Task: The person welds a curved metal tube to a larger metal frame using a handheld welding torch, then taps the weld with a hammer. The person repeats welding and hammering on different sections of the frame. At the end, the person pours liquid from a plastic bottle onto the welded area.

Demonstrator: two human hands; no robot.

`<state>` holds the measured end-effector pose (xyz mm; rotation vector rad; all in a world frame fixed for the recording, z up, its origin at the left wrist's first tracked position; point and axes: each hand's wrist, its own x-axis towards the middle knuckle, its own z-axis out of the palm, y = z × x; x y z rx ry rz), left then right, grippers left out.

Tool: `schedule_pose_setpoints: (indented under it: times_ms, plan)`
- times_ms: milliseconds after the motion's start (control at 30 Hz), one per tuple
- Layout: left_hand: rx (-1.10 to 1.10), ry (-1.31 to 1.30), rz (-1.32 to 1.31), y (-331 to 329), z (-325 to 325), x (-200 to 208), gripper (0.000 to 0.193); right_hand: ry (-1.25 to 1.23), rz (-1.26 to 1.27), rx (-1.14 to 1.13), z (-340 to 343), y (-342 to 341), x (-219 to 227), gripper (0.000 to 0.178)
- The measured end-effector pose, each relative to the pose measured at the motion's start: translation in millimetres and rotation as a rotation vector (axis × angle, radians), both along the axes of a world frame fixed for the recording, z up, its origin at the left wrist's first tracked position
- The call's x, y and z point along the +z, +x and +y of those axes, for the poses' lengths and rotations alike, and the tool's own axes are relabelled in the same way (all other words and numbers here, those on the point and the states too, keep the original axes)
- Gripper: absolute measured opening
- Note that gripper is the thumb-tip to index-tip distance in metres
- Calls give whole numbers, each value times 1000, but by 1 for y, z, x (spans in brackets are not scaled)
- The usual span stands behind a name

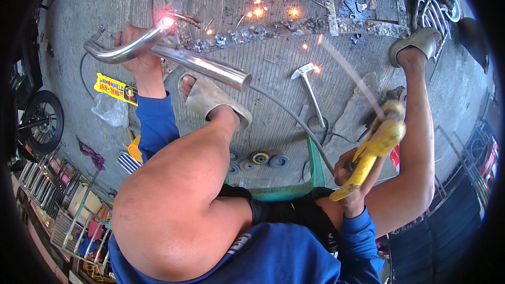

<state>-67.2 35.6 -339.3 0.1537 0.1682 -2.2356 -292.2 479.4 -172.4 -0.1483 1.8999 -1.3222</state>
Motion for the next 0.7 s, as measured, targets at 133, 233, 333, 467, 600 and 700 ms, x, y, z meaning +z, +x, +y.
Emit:
schedule_pose_setpoints:
  times_ms: [133,233,333,467,600,700]
  plan:
    - [-98,-32,144,-2,3,3,36,236,164,395,11,-4,-19,61]
    - [-51,14,114,-4,3,1,37,397,379,635,-7,-10,-43,55]
    - [-7,30,72,-4,0,1,38,396,478,588,-45,-7,-77,57]
    - [13,-7,98,-3,-1,6,37,345,672,501,-111,-4,-130,66]
    - [37,88,153,-5,1,10,34,279,891,437,-160,-4,-168,58]
    - [40,110,91,-5,1,9,34,175,1050,625,-153,11,-176,44]
